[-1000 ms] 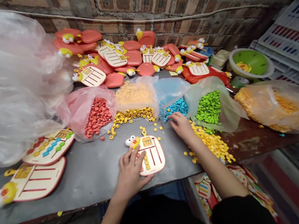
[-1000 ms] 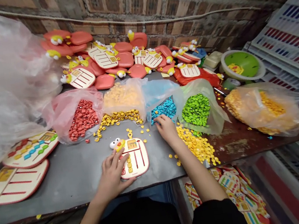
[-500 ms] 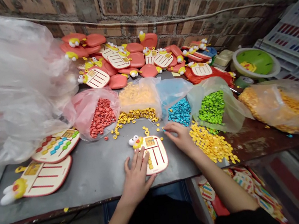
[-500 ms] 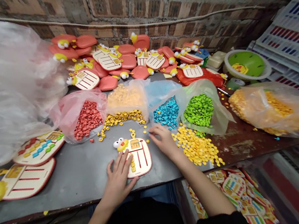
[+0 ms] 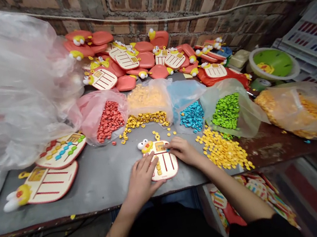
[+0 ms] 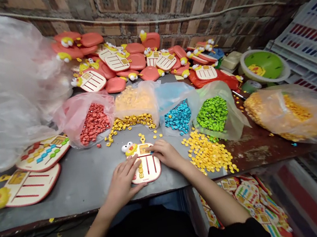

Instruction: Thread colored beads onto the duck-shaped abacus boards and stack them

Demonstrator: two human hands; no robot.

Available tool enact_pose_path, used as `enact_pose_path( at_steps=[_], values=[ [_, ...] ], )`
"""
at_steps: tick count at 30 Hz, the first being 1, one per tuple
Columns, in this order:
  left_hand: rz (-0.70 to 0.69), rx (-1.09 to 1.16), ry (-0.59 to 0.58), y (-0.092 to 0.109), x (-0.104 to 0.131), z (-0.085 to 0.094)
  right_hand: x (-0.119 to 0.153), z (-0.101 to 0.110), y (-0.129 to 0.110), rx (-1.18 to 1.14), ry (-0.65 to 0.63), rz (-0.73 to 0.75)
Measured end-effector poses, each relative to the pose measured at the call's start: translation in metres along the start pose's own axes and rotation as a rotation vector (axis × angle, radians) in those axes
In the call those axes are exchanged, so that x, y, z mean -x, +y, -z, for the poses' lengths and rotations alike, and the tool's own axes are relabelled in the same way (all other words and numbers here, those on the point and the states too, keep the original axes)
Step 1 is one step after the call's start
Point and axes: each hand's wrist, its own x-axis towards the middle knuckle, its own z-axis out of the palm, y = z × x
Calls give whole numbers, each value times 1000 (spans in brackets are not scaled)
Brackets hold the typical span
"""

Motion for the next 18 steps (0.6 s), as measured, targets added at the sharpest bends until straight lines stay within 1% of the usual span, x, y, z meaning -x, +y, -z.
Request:
enact_pose_path(
  at_steps=[2,6,10,12,15,16,17,18],
  values=[
    [-14,11,17,-4,0,-1,0,0,0,-63,17,-16],
    [-21,26,20,-8,-1,-4,-5,-6,3,-162,-45,-19],
    [1,64,27,-8,0,-5,-12,-16,1,-212,-17,-74],
    [15,73,33,-8,0,-6,-12,-17,-4,-239,-77,-56],
    [21,77,40,-9,1,-7,-4,-5,-12,-283,-265,9],
    [18,78,44,-10,1,-7,1,2,-12,-305,-287,7],
    [13,80,50,-11,0,-8,6,10,-11,-316,-257,-21],
    [8,82,56,-11,0,-8,11,19,-7,-298,-168,-72]
  ],
)
